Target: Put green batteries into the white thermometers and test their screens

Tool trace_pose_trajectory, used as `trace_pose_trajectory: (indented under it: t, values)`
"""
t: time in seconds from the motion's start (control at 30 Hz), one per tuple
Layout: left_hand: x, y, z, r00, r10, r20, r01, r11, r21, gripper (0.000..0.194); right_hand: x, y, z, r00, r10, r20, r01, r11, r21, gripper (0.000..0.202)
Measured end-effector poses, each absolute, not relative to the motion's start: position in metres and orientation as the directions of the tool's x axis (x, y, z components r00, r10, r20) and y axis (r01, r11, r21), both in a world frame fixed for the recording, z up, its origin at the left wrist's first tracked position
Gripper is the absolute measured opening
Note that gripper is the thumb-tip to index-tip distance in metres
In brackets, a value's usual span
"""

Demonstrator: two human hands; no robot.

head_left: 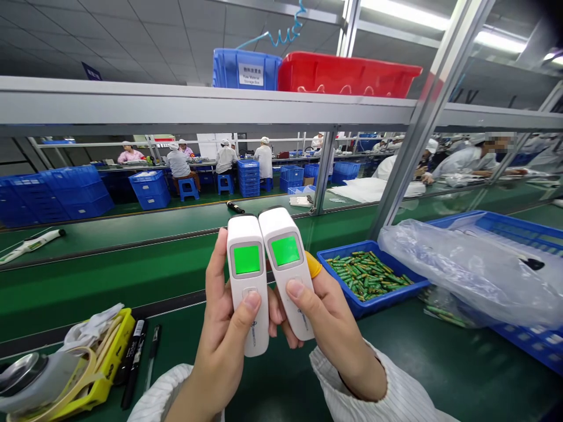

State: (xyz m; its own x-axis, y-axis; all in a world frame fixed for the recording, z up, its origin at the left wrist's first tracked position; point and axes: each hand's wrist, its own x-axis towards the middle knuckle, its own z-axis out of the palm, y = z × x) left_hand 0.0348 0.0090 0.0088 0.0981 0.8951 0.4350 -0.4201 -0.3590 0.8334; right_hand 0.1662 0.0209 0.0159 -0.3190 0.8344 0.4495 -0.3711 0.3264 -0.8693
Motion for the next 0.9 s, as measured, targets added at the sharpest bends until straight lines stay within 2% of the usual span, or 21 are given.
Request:
trace_pose_trajectory:
  t: [0.1, 0.27, 0.5, 0.67, 0.77, 0.9]
  values:
    - [0.035, 0.010, 0.011, 0.115, 0.902, 0.416, -0.428, -0.333, 0.840, 0.071, 0.167, 0.021, 0.012, -0.331, 0.838, 0.433, -0.365, 0.309, -0.878, 0.025]
    - [0.035, 0.012, 0.013, -0.012, 0.916, 0.401, -0.378, -0.375, 0.846, 0.067, 0.170, 0.019, 0.012, -0.346, 0.857, 0.382, -0.256, 0.305, -0.917, 0.033]
    - [0.036, 0.003, 0.024, -0.124, 0.896, 0.427, -0.173, -0.443, 0.880, 0.091, 0.164, 0.021, 0.012, -0.333, 0.878, 0.342, -0.226, 0.278, -0.934, 0.036]
    - [0.030, 0.010, 0.017, -0.185, 0.843, 0.506, -0.123, -0.530, 0.839, 0.090, 0.162, 0.021, 0.008, -0.341, 0.898, 0.278, -0.147, 0.241, -0.959, 0.036]
    - [0.028, 0.015, 0.012, -0.175, 0.830, 0.530, -0.189, -0.557, 0.809, 0.090, 0.163, 0.021, 0.009, -0.300, 0.890, 0.342, -0.090, 0.331, -0.939, 0.034]
    - [0.027, 0.017, 0.012, -0.251, 0.836, 0.488, -0.252, -0.543, 0.801, 0.093, 0.166, 0.027, 0.010, -0.279, 0.866, 0.415, 0.156, 0.468, -0.870, 0.033]
